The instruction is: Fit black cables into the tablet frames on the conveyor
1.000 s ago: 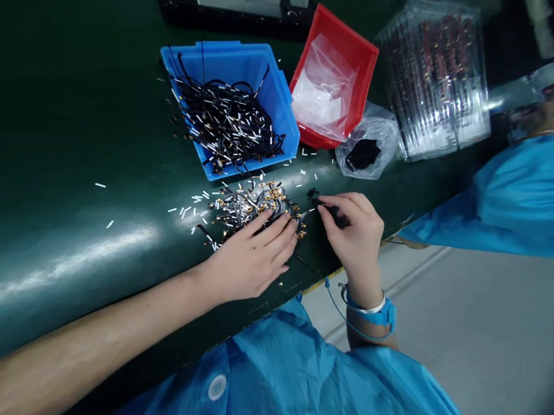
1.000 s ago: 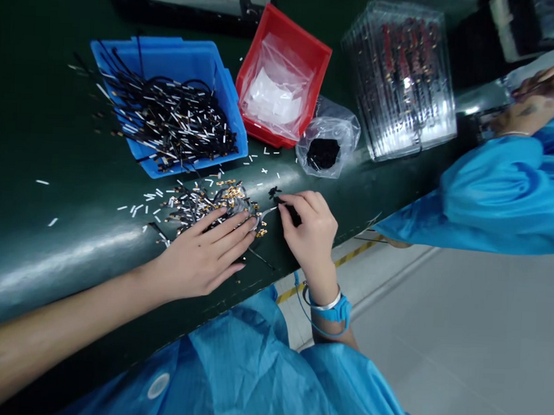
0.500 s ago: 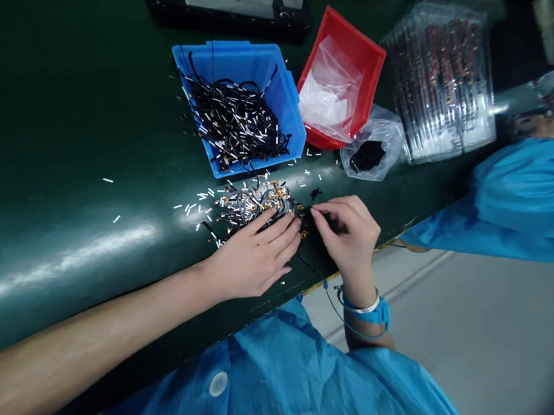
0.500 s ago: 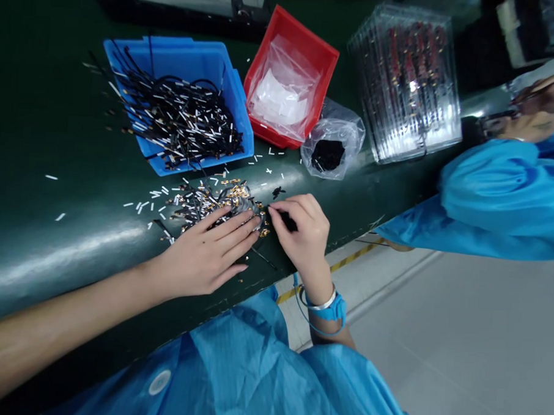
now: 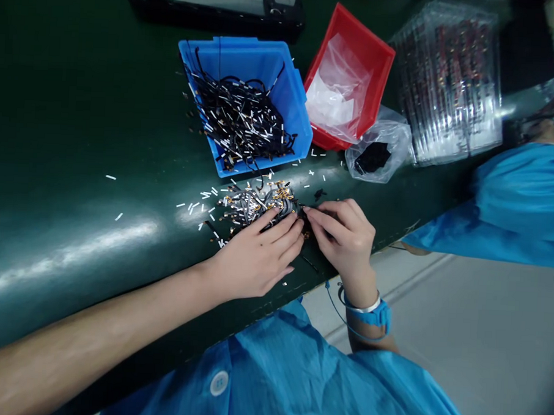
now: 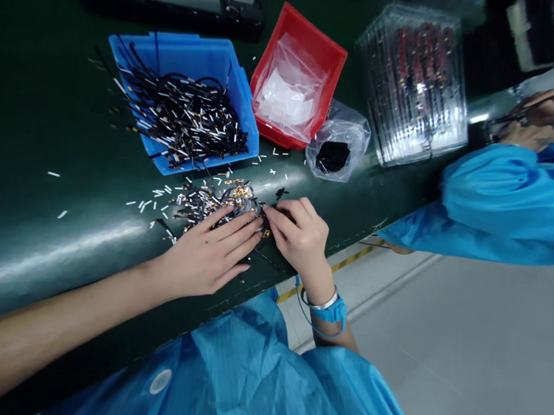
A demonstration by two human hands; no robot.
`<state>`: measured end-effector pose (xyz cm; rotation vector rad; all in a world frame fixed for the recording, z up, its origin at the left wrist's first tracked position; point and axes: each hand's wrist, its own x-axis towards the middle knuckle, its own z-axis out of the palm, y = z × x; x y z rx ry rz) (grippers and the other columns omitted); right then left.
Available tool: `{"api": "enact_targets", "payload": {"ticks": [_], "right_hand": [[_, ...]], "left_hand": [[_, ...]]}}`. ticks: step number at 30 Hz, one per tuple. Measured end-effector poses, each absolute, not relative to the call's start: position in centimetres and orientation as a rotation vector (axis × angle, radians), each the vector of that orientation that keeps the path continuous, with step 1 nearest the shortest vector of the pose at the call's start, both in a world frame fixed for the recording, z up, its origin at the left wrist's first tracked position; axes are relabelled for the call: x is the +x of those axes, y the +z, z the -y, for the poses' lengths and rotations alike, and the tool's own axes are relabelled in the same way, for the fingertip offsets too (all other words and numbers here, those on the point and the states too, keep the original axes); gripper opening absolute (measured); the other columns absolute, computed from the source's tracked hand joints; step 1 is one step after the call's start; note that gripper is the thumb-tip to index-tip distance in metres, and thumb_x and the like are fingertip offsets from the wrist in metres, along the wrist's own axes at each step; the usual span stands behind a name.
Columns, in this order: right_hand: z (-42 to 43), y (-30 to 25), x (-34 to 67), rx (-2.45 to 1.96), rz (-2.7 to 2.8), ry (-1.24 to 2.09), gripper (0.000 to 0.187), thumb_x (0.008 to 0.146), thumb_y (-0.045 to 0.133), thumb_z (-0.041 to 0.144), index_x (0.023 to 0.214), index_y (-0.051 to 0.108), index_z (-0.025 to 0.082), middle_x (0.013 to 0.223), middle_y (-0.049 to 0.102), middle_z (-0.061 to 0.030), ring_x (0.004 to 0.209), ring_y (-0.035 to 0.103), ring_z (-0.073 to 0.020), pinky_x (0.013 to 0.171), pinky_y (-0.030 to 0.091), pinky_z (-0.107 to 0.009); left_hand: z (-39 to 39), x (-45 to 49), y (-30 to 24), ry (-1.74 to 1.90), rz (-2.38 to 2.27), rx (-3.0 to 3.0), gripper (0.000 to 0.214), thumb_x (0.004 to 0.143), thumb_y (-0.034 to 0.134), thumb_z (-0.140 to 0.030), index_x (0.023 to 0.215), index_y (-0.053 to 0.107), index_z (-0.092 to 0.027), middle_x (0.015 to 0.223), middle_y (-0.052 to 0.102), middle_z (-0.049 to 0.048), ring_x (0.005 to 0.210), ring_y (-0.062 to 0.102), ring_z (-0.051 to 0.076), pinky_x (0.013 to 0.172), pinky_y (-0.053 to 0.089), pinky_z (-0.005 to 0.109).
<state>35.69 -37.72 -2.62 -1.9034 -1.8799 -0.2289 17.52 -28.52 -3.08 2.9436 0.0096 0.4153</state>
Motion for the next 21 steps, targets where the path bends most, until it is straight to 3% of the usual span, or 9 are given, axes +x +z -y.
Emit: {"api": "enact_targets", "payload": {"ticks": [10, 16, 21], "right_hand": [[38.6, -3.1, 34.7, -1.900, 1.824, -0.329, 0.021, 0.084, 0.060, 0.012, 0.099, 0.071, 0.023, 0.088, 0.068, -0.0067, 0.077, 0.057, -0.0170, 0.066, 0.051, -0.031], [38.2, -2.4, 34.9, -1.931, 1.726, -0.215, 0.015, 0.085, 0.060, 0.014, 0.092, 0.071, 0.023, 0.089, 0.069, -0.0050, 0.078, 0.060, -0.0169, 0.071, 0.052, -0.033], [37.1, -2.5, 35.7, -2.057, 1.544, -0.274, 0.011, 0.086, 0.060, 0.018, 0.081, 0.069, 0.022, 0.078, 0.066, -0.0029, 0.075, 0.059, -0.0172, 0.065, 0.049, -0.031]], "left_hand": [[28.5, 17.6, -3.0, 0.393, -0.010, 2.940, 0.046, 0.095, 0.043, -0.037, 0.128, 0.058, -0.008, 0.136, 0.057, 0.0130, 0.130, 0.047, 0.028, 0.112, 0.029, 0.044], [28.5, 17.6, -3.0, 0.387, -0.010, 2.934, 0.046, 0.096, 0.041, -0.038, 0.128, 0.058, -0.008, 0.136, 0.056, 0.0132, 0.130, 0.047, 0.027, 0.113, 0.028, 0.044], [28.6, 17.6, -3.1, 0.434, -0.013, 2.929, 0.045, 0.096, 0.042, -0.038, 0.125, 0.060, -0.008, 0.134, 0.059, 0.0123, 0.128, 0.049, 0.027, 0.112, 0.028, 0.044]]}}
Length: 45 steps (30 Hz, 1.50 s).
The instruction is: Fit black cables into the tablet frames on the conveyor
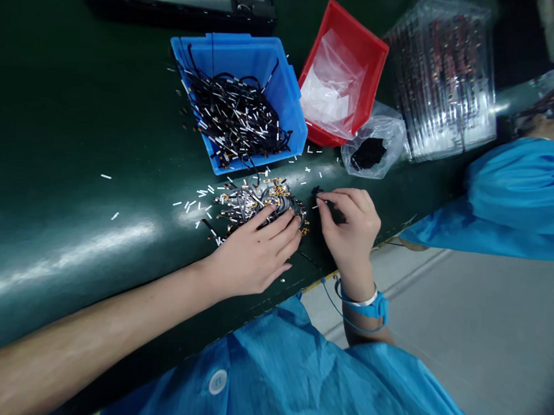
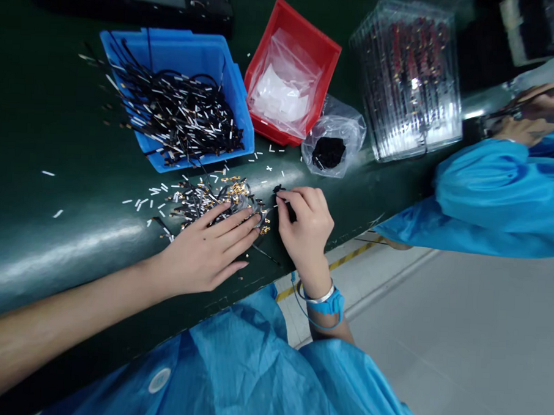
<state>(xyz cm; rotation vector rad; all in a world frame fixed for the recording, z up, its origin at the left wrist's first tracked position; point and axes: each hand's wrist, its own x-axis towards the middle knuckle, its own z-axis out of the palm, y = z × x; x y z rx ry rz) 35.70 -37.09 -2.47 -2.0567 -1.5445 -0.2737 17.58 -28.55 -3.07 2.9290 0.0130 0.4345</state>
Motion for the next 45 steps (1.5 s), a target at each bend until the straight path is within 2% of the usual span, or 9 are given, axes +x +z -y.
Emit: {"api": "enact_targets", "payload": {"ticks": [9, 17, 21, 26, 32, 40, 45], "right_hand": [[37.0, -1.8, 36.4, -2.075, 1.578, -0.119, 0.009, 0.084, 0.060, 0.020, 0.080, 0.067, 0.023, 0.081, 0.066, -0.0013, 0.075, 0.058, -0.0164, 0.062, 0.046, -0.030], [36.9, -2.2, 35.0, -2.302, 1.388, -0.260, 0.013, 0.079, 0.067, 0.027, 0.069, 0.062, 0.021, 0.069, 0.061, -0.0003, 0.066, 0.052, -0.0162, 0.060, 0.042, -0.030], [36.5, -2.6, 34.8, -2.357, 1.359, -0.283, 0.009, 0.079, 0.063, 0.019, 0.071, 0.062, 0.021, 0.068, 0.060, 0.0001, 0.066, 0.051, -0.0161, 0.061, 0.041, -0.031], [36.9, -2.4, 35.4, -2.206, 1.439, -0.128, 0.010, 0.079, 0.062, 0.013, 0.072, 0.064, 0.020, 0.065, 0.058, 0.0015, 0.063, 0.051, -0.0140, 0.060, 0.043, -0.029], [37.9, -2.1, 34.6, -1.989, 1.529, 0.028, 0.008, 0.084, 0.061, 0.017, 0.078, 0.065, 0.021, 0.072, 0.064, 0.0008, 0.065, 0.054, -0.0127, 0.056, 0.043, -0.028], [37.9, -2.8, 33.8, -1.963, 1.593, -0.089, 0.009, 0.085, 0.060, 0.015, 0.079, 0.064, 0.021, 0.072, 0.065, -0.0004, 0.069, 0.059, -0.0143, 0.061, 0.048, -0.029], [37.8, -3.1, 33.8, -1.936, 1.635, -0.184, 0.010, 0.085, 0.060, 0.015, 0.080, 0.065, 0.021, 0.074, 0.065, -0.0020, 0.071, 0.059, -0.0160, 0.066, 0.050, -0.031]], "left_hand": [[28.5, 17.5, -3.2, 0.420, -0.010, 2.922, 0.046, 0.096, 0.042, -0.038, 0.126, 0.059, -0.008, 0.134, 0.058, 0.0130, 0.128, 0.048, 0.028, 0.111, 0.027, 0.045], [28.6, 17.5, -3.3, 0.417, -0.017, 2.917, 0.046, 0.096, 0.041, -0.038, 0.126, 0.059, -0.008, 0.135, 0.058, 0.0125, 0.128, 0.048, 0.028, 0.112, 0.026, 0.045], [28.6, 17.5, -3.3, 0.392, -0.019, 2.929, 0.046, 0.096, 0.040, -0.038, 0.128, 0.058, -0.010, 0.135, 0.057, 0.0118, 0.129, 0.047, 0.027, 0.112, 0.026, 0.044], [28.6, 17.5, -3.3, 0.401, -0.017, 2.936, 0.046, 0.096, 0.041, -0.038, 0.127, 0.059, -0.009, 0.135, 0.058, 0.0118, 0.128, 0.048, 0.027, 0.111, 0.027, 0.044], [28.5, 17.6, -3.2, 0.431, -0.001, 2.941, 0.046, 0.095, 0.042, -0.037, 0.126, 0.060, -0.008, 0.133, 0.059, 0.0119, 0.127, 0.049, 0.028, 0.110, 0.029, 0.045], [28.6, 17.6, -3.3, 0.352, -0.008, 2.951, 0.051, 0.096, 0.041, -0.038, 0.134, 0.053, -0.006, 0.138, 0.055, 0.0132, 0.132, 0.044, 0.028, 0.113, 0.026, 0.044], [28.7, 17.6, -3.1, 0.285, -0.001, 2.992, 0.052, 0.096, 0.040, -0.040, 0.132, 0.055, -0.005, 0.140, 0.053, 0.0133, 0.133, 0.043, 0.027, 0.113, 0.025, 0.043]]}}
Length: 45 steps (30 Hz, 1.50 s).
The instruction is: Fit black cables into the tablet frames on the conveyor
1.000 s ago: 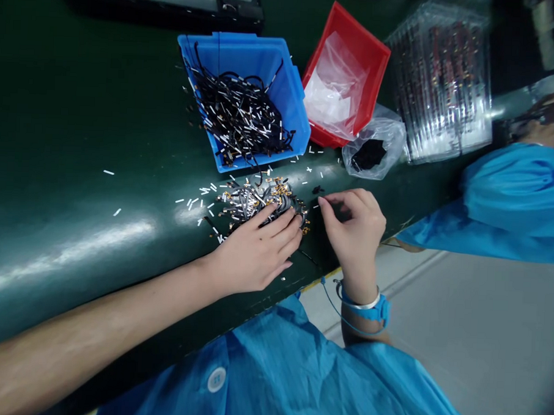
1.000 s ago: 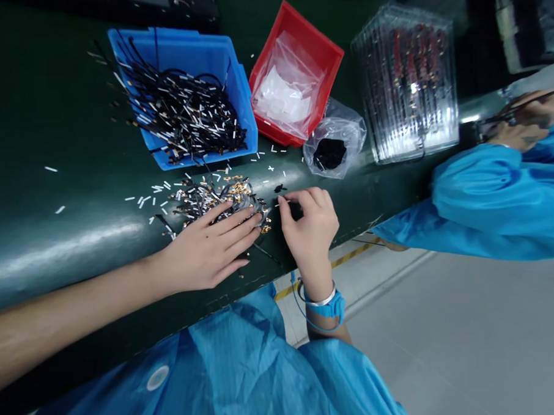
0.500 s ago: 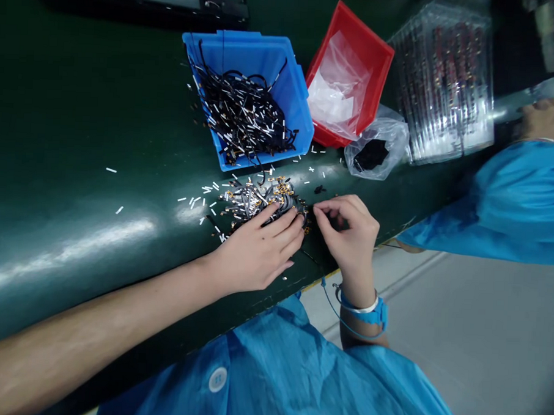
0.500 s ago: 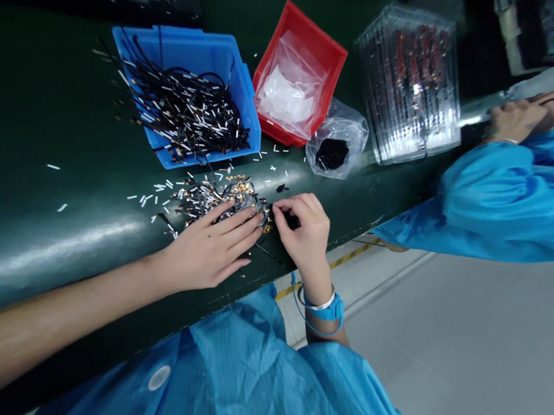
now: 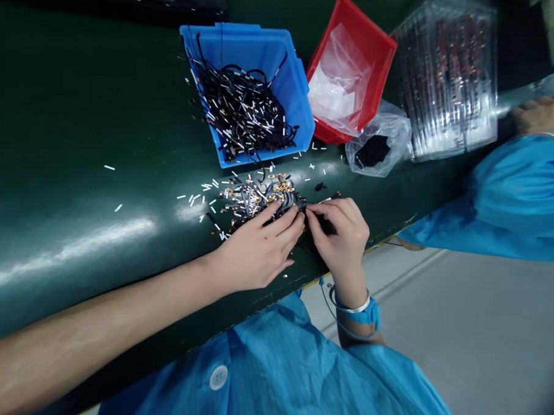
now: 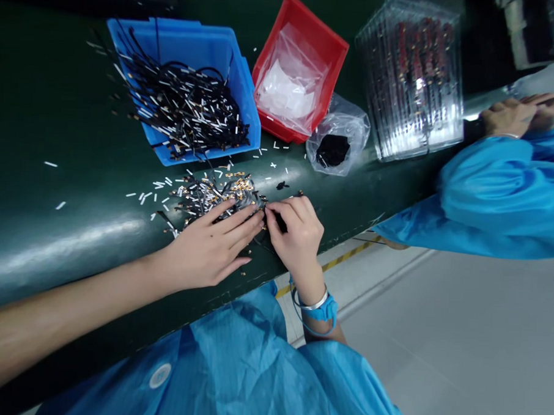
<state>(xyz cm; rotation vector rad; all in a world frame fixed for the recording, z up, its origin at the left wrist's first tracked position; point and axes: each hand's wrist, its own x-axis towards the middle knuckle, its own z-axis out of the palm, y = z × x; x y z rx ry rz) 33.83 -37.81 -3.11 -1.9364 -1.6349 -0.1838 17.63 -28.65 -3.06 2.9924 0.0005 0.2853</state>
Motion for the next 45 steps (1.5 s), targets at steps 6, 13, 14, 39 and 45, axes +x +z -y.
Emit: {"api": "enact_targets", "payload": {"ticks": [6, 13, 14, 39, 45], "right_hand": [[38.5, -3.0, 33.6, -1.995, 1.693, -0.226, 0.015, 0.087, 0.058, 0.017, 0.087, 0.070, 0.025, 0.076, 0.065, -0.0024, 0.071, 0.057, -0.0165, 0.065, 0.049, -0.032], [39.2, -2.9, 32.8, -2.051, 1.708, -0.285, 0.024, 0.088, 0.053, 0.015, 0.099, 0.072, 0.026, 0.077, 0.063, -0.0038, 0.072, 0.053, -0.0169, 0.063, 0.046, -0.032], [39.3, -2.8, 32.7, -2.070, 1.733, -0.310, 0.025, 0.089, 0.053, 0.015, 0.100, 0.072, 0.026, 0.077, 0.062, -0.0040, 0.072, 0.053, -0.0169, 0.062, 0.045, -0.031], [39.6, -2.7, 32.8, -2.163, 1.783, -0.382, 0.031, 0.088, 0.050, 0.013, 0.103, 0.072, 0.029, 0.085, 0.065, -0.0053, 0.076, 0.052, -0.0184, 0.061, 0.043, -0.032], [39.5, -2.3, 33.1, -2.108, 1.626, -0.183, 0.023, 0.088, 0.053, 0.016, 0.092, 0.073, 0.027, 0.084, 0.066, -0.0039, 0.077, 0.056, -0.0180, 0.068, 0.048, -0.034]], "left_hand": [[28.6, 17.6, -2.9, 0.289, 0.012, 2.996, 0.052, 0.096, 0.040, -0.038, 0.131, 0.055, -0.003, 0.139, 0.053, 0.0150, 0.131, 0.044, 0.029, 0.112, 0.027, 0.044], [28.6, 17.7, -2.7, 0.265, 0.006, 2.988, 0.052, 0.096, 0.041, -0.038, 0.132, 0.055, -0.002, 0.140, 0.052, 0.0161, 0.132, 0.043, 0.029, 0.113, 0.027, 0.045], [28.6, 17.7, -2.7, 0.259, 0.005, 2.983, 0.052, 0.096, 0.041, -0.038, 0.132, 0.054, -0.002, 0.141, 0.051, 0.0160, 0.133, 0.043, 0.029, 0.113, 0.027, 0.045], [28.6, 17.7, -2.9, 0.270, 0.020, 2.979, 0.052, 0.096, 0.043, -0.038, 0.131, 0.055, -0.001, 0.140, 0.052, 0.0170, 0.132, 0.043, 0.031, 0.112, 0.027, 0.045], [28.6, 17.6, -2.9, 0.254, 0.009, 2.980, 0.051, 0.096, 0.043, -0.038, 0.132, 0.054, -0.004, 0.141, 0.051, 0.0164, 0.133, 0.042, 0.030, 0.113, 0.026, 0.045]]}}
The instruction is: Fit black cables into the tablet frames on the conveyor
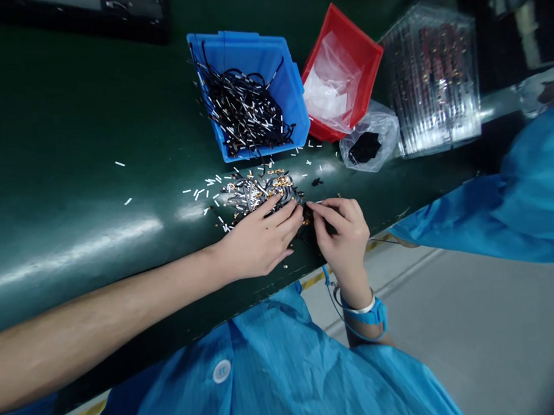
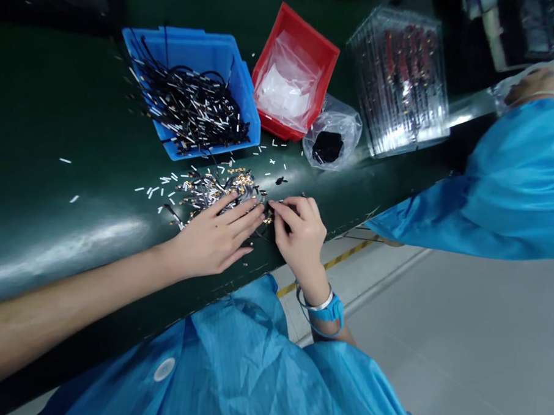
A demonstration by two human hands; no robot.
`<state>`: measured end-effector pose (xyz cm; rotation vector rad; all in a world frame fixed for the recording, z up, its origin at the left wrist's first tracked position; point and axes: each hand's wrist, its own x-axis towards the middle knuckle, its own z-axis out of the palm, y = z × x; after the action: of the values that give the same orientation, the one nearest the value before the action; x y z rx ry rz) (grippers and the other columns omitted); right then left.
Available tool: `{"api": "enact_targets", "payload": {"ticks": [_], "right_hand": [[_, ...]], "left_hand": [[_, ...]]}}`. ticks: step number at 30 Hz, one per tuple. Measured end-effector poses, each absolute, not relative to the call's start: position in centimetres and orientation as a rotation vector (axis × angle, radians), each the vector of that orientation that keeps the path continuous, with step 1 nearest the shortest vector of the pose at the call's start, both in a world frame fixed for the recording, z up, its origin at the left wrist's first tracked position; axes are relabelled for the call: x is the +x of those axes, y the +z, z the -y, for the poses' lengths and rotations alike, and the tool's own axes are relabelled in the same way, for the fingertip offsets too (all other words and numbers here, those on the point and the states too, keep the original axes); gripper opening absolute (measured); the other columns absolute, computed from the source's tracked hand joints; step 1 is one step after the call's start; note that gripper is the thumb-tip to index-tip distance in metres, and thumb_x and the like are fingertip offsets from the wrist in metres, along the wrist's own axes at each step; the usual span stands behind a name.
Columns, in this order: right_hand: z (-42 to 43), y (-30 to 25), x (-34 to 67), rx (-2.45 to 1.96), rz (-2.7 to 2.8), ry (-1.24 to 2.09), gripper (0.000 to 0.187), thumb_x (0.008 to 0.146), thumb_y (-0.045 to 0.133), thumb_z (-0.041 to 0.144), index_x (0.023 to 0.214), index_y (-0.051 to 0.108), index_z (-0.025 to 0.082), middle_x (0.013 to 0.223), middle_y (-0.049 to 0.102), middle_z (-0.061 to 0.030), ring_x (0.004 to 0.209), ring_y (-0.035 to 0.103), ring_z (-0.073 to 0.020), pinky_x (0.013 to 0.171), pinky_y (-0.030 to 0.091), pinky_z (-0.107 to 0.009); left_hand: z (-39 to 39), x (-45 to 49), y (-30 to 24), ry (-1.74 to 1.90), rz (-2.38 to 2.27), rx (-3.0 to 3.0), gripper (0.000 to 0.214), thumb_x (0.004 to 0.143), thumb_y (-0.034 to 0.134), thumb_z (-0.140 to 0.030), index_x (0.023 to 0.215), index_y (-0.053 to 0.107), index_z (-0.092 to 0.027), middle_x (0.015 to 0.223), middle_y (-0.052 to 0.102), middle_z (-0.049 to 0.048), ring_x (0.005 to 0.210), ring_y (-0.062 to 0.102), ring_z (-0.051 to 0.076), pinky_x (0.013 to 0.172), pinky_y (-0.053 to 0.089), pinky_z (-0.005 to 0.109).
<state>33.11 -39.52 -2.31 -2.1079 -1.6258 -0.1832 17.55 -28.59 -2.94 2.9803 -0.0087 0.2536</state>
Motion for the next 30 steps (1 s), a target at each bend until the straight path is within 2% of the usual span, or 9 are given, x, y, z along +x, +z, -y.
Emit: {"api": "enact_targets", "payload": {"ticks": [14, 21, 25, 30], "right_hand": [[38.7, -2.3, 33.5, -2.115, 1.367, -0.037, 0.009, 0.081, 0.066, 0.022, 0.082, 0.074, 0.024, 0.077, 0.066, -0.0019, 0.076, 0.059, -0.0172, 0.068, 0.049, -0.033], [38.3, -1.5, 34.7, -2.017, 1.174, 0.390, 0.006, 0.073, 0.069, 0.023, 0.067, 0.069, 0.020, 0.068, 0.061, 0.0015, 0.059, 0.049, -0.0105, 0.051, 0.039, -0.025], [38.1, 0.1, 35.9, -2.053, 1.081, 0.396, 0.008, 0.070, 0.066, 0.026, 0.067, 0.067, 0.018, 0.062, 0.058, 0.0021, 0.054, 0.047, -0.0094, 0.049, 0.036, -0.024], [36.8, 3.2, 37.5, -2.015, 1.146, 0.568, 0.011, 0.066, 0.064, 0.028, 0.064, 0.064, 0.017, 0.062, 0.063, -0.0001, 0.057, 0.052, -0.0107, 0.053, 0.039, -0.024]], "left_hand": [[28.6, 17.5, -3.2, 0.324, -0.006, 3.006, 0.051, 0.095, 0.044, -0.040, 0.132, 0.055, -0.007, 0.138, 0.054, 0.0155, 0.131, 0.045, 0.029, 0.112, 0.029, 0.046], [28.5, 17.5, -3.1, 0.333, -0.032, 2.960, 0.050, 0.094, 0.047, -0.040, 0.132, 0.055, -0.009, 0.138, 0.054, 0.0158, 0.131, 0.046, 0.029, 0.111, 0.030, 0.046], [28.4, 17.3, -2.9, 0.413, -0.046, 2.880, 0.040, 0.091, 0.053, -0.036, 0.123, 0.062, -0.012, 0.146, 0.045, 0.0166, 0.136, 0.041, 0.030, 0.109, 0.033, 0.046], [28.3, 16.9, -2.9, 0.628, -0.060, 2.741, 0.027, 0.091, 0.052, -0.025, 0.110, 0.065, -0.012, 0.142, 0.049, 0.0192, 0.134, 0.043, 0.030, 0.104, 0.039, 0.047]]}}
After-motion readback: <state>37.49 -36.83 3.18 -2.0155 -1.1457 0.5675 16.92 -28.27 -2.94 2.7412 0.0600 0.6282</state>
